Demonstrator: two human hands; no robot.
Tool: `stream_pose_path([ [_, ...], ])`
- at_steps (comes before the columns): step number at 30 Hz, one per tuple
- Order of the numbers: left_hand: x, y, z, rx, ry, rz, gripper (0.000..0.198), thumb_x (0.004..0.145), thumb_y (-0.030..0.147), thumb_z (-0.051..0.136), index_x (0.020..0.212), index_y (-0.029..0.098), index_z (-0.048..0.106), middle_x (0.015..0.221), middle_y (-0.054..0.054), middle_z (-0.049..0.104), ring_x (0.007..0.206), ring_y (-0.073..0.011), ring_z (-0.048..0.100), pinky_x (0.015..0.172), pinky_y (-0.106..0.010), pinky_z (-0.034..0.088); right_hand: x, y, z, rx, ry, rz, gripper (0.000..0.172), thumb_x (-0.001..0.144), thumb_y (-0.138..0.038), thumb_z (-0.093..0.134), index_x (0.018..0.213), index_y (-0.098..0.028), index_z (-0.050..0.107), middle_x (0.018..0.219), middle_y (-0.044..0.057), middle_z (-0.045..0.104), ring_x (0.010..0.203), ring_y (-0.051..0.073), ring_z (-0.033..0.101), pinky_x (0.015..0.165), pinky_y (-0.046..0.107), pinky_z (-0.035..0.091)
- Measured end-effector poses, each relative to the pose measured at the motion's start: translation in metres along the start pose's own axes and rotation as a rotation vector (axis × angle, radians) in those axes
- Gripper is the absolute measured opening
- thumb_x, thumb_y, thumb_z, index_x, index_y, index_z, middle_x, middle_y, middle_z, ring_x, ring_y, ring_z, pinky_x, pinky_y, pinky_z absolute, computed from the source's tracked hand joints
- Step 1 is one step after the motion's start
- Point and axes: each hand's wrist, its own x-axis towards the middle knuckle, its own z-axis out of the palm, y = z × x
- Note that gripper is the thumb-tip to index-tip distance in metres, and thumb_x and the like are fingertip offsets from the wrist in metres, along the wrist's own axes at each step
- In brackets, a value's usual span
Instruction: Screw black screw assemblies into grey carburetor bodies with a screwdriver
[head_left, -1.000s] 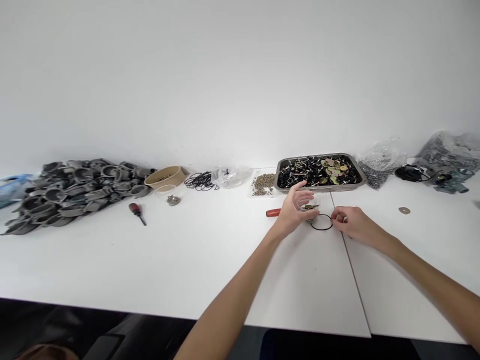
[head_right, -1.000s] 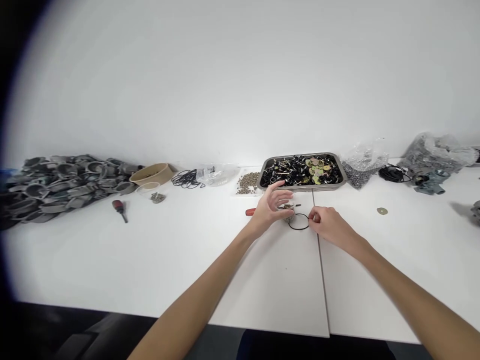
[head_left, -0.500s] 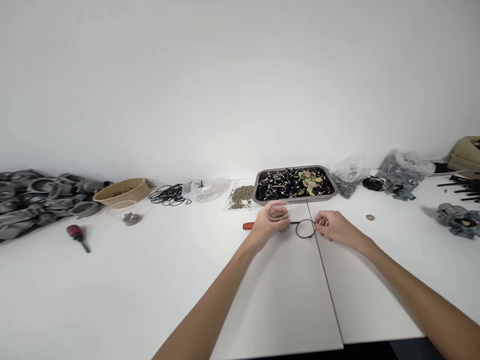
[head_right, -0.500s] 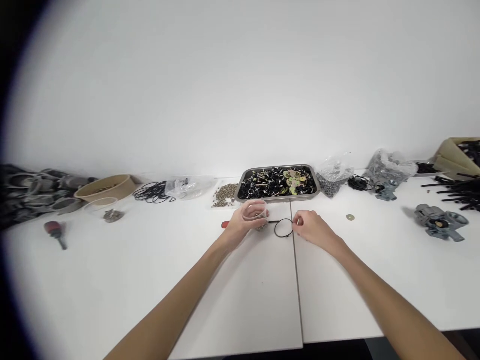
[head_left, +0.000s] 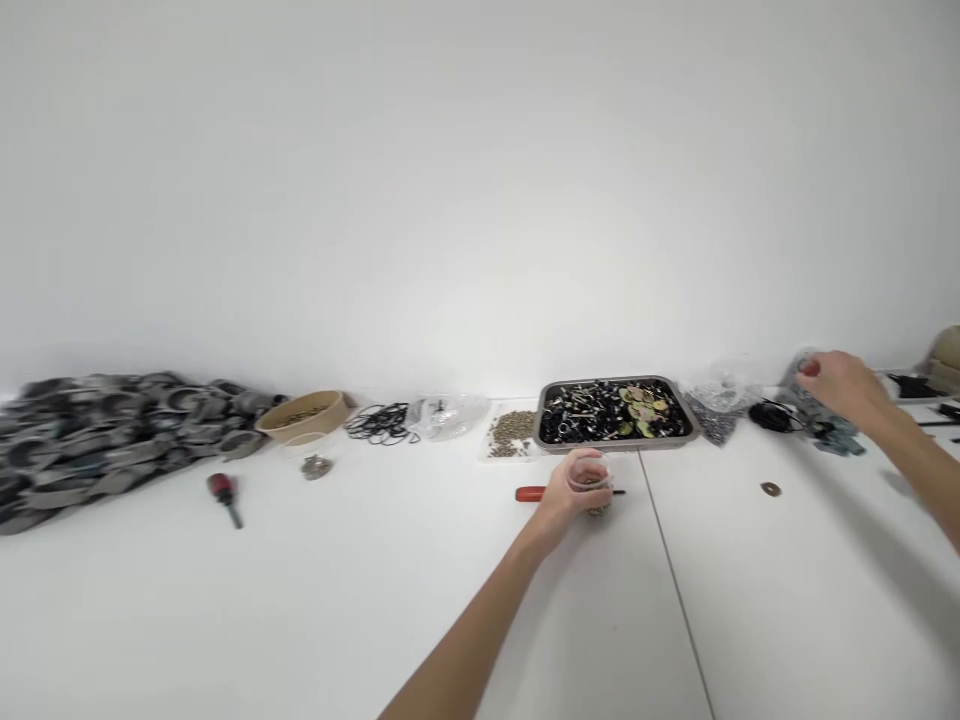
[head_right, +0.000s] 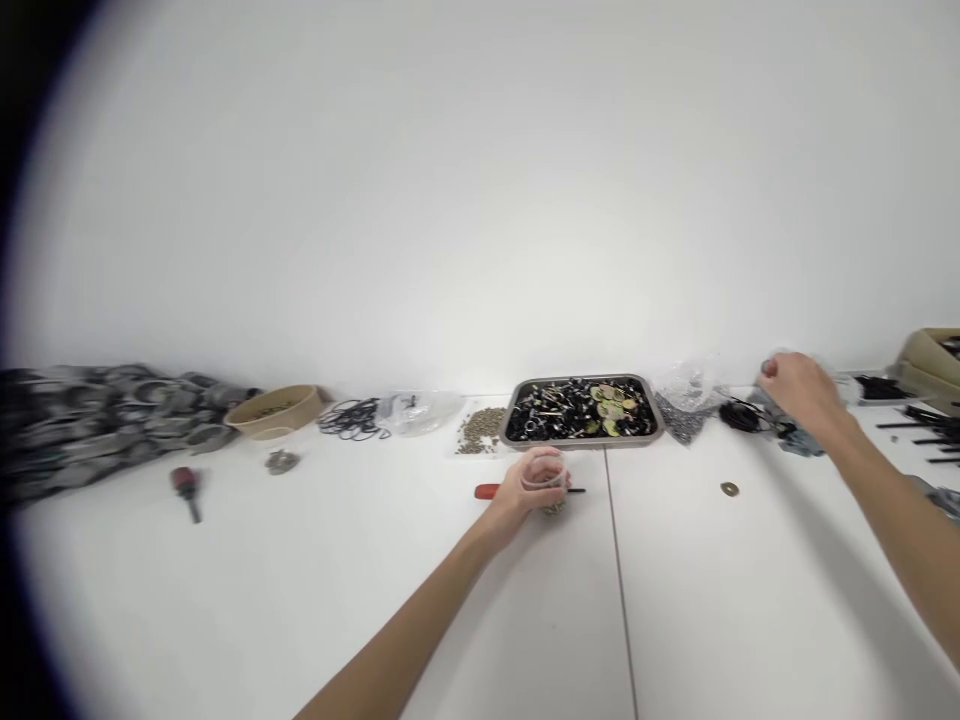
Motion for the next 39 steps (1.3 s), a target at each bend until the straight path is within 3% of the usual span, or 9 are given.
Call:
stream_pose_path([
  [8, 0.001, -0.002, -0.003, -0.037, 0.003, -0.021, 0.067, 0.043, 0.027, 0.092, 0.1, 0.017, 0.058, 0.082, -0.003, 0.063, 0.079, -0.0166, 0.06, 0.067, -0.028, 0.046, 0.059, 0.023, 0.075, -0.01, -0.111, -0.077, 0.03, 0.065, -0.011, 0.061, 0.039, -0.019, 0.048, 0.068, 0.017, 0.062, 0.053, 0.016, 0.042, 0.062, 0.038, 0.031],
  [12, -0.002, 0.003, -0.001, -0.042, -0.003, -0.009, 0.068, 0.043, 0.03, 0.093, 0.099, 0.018, 0.057, 0.082, -0.003, 0.061, 0.08, -0.0175, 0.06, 0.066, -0.029, 0.046, 0.042, 0.026, 0.105, 0.049, 0.095, -0.12, 0.008, 0.068, -0.023, 0.06, 0.068, -0.019, 0.067, 0.101, 0.025, 0.065, 0.08, 0.029, 0.056, 0.067, 0.043, 0.03],
  [15, -0.005, 0.008, 0.005, -0.05, -0.007, 0.023, 0.066, 0.047, 0.031, 0.091, 0.1, 0.019, 0.055, 0.084, -0.002, 0.058, 0.081, -0.0169, 0.059, 0.067, -0.028, 0.045, 0.01, 0.014, 0.095, 0.116, 0.222, -0.157, 0.029, 0.073, -0.026, 0.053, 0.097, -0.016, 0.068, 0.107, 0.025, 0.063, 0.106, 0.037, 0.051, 0.077, 0.045, 0.035],
  [19, -0.008, 0.01, 0.014, -0.003, -0.014, 0.088, 0.063, 0.053, 0.032, 0.089, 0.102, 0.019, 0.051, 0.082, 0.0, 0.057, 0.078, -0.0151, 0.057, 0.065, -0.027, 0.043, -0.051, -0.041, 0.057, 0.407, 0.303, -0.245, 0.027, 0.08, -0.027, 0.046, 0.097, -0.016, 0.064, 0.108, 0.021, 0.063, 0.112, 0.033, 0.051, 0.095, 0.045, 0.036],
  [22, -0.009, 0.004, 0.019, 0.153, -0.071, 0.13, 0.059, 0.055, 0.028, 0.087, 0.102, 0.019, 0.051, 0.08, 0.0, 0.058, 0.078, -0.0152, 0.056, 0.068, -0.029, 0.044, -0.109, -0.095, 0.05, 0.824, 0.119, -0.317, 0.022, 0.08, -0.036, 0.052, 0.092, -0.02, 0.06, 0.098, 0.012, 0.066, 0.091, 0.027, 0.059, 0.085, 0.042, 0.045],
  [25, -0.011, -0.002, 0.024, 0.354, -0.127, 0.202, 0.057, 0.057, 0.019, 0.085, 0.104, 0.019, 0.053, 0.094, -0.004, 0.061, 0.092, -0.0192, 0.058, 0.087, -0.037, 0.046, -0.158, -0.133, 0.068, 1.183, -0.291, -0.337, 0.029, 0.082, -0.046, 0.054, 0.09, -0.019, 0.058, 0.073, 0.004, 0.061, 0.069, 0.02, 0.058, 0.069, 0.034, 0.048],
  [27, -0.014, -0.003, 0.026, 0.439, -0.165, 0.253, 0.057, 0.059, 0.016, 0.084, 0.107, 0.02, 0.054, 0.108, -0.008, 0.06, 0.105, -0.0229, 0.056, 0.097, -0.041, 0.042, -0.179, -0.143, 0.082, 1.327, -0.458, -0.295, 0.032, 0.084, -0.052, 0.054, 0.086, -0.019, 0.054, 0.061, -0.002, 0.051, 0.055, 0.015, 0.051, 0.058, 0.03, 0.045],
  [32, -0.016, 0.0, 0.026, 0.497, -0.216, 0.278, 0.056, 0.064, 0.014, 0.08, 0.112, 0.021, 0.054, 0.118, -0.009, 0.057, 0.112, -0.0253, 0.054, 0.1, -0.042, 0.041, -0.188, -0.135, 0.098, 1.386, -0.549, -0.276, 0.034, 0.079, -0.048, 0.066, 0.086, -0.021, 0.046, 0.069, -0.007, 0.045, 0.05, 0.008, 0.043, 0.049, 0.023, 0.036],
  [39, -0.011, -0.007, 0.018, 0.529, -0.218, 0.276, 0.055, 0.066, 0.011, 0.076, 0.114, 0.022, 0.052, 0.12, -0.008, 0.055, 0.113, -0.0249, 0.052, 0.1, -0.04, 0.04, -0.185, -0.131, 0.094, 1.293, -0.671, -0.303, 0.025, 0.077, -0.032, 0.065, 0.091, -0.022, 0.047, 0.064, -0.008, 0.042, 0.05, 0.007, 0.038, 0.046, 0.021, 0.029],
])
